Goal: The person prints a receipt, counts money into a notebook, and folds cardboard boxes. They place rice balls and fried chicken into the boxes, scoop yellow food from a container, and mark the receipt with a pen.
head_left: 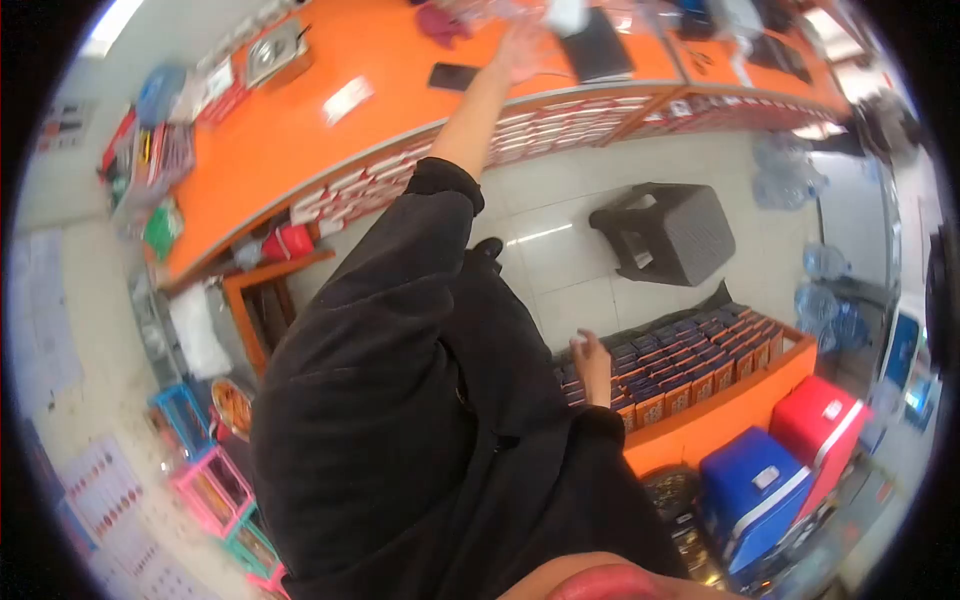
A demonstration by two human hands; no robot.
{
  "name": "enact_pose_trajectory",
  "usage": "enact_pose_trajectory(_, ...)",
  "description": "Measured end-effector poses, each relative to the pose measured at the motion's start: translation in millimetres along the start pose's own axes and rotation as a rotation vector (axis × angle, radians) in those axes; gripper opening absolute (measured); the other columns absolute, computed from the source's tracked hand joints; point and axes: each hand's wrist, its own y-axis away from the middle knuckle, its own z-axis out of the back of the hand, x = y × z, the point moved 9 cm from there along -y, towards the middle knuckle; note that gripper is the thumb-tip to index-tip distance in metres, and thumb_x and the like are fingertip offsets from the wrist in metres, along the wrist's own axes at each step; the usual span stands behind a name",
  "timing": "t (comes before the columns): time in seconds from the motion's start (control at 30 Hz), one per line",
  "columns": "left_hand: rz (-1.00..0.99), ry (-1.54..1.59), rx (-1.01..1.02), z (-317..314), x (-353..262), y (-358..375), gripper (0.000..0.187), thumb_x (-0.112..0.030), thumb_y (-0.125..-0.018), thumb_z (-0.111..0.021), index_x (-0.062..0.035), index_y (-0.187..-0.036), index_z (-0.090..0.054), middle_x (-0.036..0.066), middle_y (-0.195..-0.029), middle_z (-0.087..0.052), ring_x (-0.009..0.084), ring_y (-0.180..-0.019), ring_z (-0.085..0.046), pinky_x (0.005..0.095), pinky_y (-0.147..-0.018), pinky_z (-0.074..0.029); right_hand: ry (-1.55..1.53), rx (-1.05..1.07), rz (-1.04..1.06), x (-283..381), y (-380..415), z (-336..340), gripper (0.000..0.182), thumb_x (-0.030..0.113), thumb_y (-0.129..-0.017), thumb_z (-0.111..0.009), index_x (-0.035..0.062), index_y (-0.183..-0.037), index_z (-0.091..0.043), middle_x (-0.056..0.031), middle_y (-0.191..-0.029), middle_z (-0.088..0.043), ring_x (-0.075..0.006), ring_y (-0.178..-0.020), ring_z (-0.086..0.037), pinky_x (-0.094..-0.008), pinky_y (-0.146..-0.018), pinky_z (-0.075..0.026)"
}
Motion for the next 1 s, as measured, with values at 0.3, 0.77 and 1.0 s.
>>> enact_pose_trajectory(0.3,0.607,0.145,-0.511,272,162,330,0.039,-0.028,-0.097,-0.049,-0.0099,-0.131,-0.049,0.014,-0.13,-0.053,0.0313,-0.122,-0.049,0.0518,-0.096,-0.046,0.03,0.193,0.146,144,-59,-69,0.031,0.021,-0.091,-0.06,0.0043,-0.116,-0.06,-0.0176,-0.091,-0.065,-0.0303,-0.079,-0.064,-0.0401,-0.072,-0.05)
enact_pose_trajectory(0.77,-0.096,0.884,-1.424,582,111,704,0.02,-0.017,-0.092,-0.048,-0.0078,-0.109,-0.055,0.006,-0.106,-0.06,0.0247,-0.096,-0.06,0.0408,-0.077,-0.049,0.384,0.711,0.38,200,-70,-374,0.03,0.026,-0.088,-0.061,0.0086,-0.112,-0.062,-0.0198,-0.096,-0.068,-0.0357,-0.094,-0.064,-0.0419,-0.08,-0.051)
enact_pose_trajectory(1.0,-0.364,-1.484,-1.364,599,-84,602,0.045,-0.017,-0.079,-0.062,-0.0113,-0.122,-0.052,0.008,-0.127,-0.053,0.0315,-0.118,-0.048,0.0537,-0.098,-0.036,-0.239,1.066,-0.155,291,-90,-585,0.031,0.027,-0.094,-0.052,0.0106,-0.119,-0.059,-0.0048,-0.106,-0.064,-0.0201,-0.094,-0.061,-0.0371,-0.077,-0.052)
